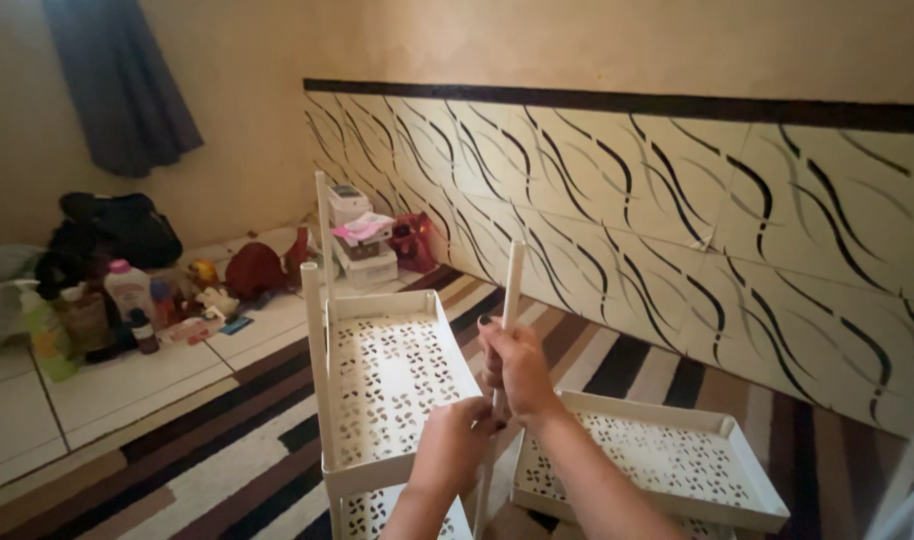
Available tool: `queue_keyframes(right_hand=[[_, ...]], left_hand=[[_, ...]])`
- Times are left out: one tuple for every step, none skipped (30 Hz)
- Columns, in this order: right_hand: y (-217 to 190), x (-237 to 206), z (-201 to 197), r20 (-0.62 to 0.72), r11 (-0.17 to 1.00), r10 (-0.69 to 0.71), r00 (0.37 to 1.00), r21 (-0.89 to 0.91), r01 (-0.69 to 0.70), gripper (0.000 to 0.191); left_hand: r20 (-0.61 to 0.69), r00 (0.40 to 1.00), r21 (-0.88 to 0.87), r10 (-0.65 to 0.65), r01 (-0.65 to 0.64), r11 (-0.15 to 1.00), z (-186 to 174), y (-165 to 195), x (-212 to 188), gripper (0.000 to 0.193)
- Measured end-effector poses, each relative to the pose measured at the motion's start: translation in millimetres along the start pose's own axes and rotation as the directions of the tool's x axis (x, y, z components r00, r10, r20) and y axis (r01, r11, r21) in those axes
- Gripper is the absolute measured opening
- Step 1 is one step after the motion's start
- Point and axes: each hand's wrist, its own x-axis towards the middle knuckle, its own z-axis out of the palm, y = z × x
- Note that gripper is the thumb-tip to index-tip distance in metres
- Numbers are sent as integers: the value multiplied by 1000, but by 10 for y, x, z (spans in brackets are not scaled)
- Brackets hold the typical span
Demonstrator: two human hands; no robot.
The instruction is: The person assembles a white multi-tier plastic storage cart on the floor. They fit perforated trays together, insert white support poles into the tray corners, and press a top tray onto the poles to build up the cart tier by tier.
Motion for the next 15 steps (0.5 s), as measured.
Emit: queue_keyframes(right_hand=[[19,11,-4,15,1000,-2,1000,17,2,39],[36,22,-10,30,999,-5,1000,36,4,40],[51,39,-22,43,998,-8,999,56,5,41],[66,52,-32,43,998,0,999,60,-3,41],[76,68,-49,44,998,6,999,63,-9,42],[81,79,-65,46,998,11,999,63,-14,42],[84,85,-80,59,997,23,998,76,-28,41],[83,84,-92,71,995,33,997,90,-39,41],[78,81,-99,83,993,41,996,104,-50,40],[71,71,-99,97,992,29,995,119,-40,39],[60,59,-91,113,991,14,994,133,-29,39],[48,43,-75,129,989,-2,992,148,-17,38],[35,23,-49,114,993,-6,993,122,-8,38],[19,10,-15,98,995,-13,995,96,3,37],[4,-4,27,83,997,-20,996,71,14,37]], left_hand=[[-24,1000,52,15,-13,999,4,23,-11,13],[-46,998,107,31,-26,994,8,48,-21,13],[-65,997,162,48,-37,986,13,73,-25,14],[-72,997,194,7,7,981,21,102,-27,17],[-80,996,225,-30,47,973,33,133,-11,20],[-92,994,254,-67,89,963,39,163,4,23],[-73,996,241,-50,66,968,36,187,12,24],[-55,998,228,-30,42,973,21,207,24,25],[-37,999,215,-9,17,976,7,225,27,26],[-24,1000,175,-16,20,984,-4,246,27,23],[-13,1000,134,-20,22,991,-22,265,37,21],[-3,1000,94,-23,23,995,-39,280,34,20],[11,997,103,-78,77,992,-53,294,26,19],[25,991,114,-131,127,985,-66,306,29,19],[38,982,127,-183,176,976,-75,314,28,20]])
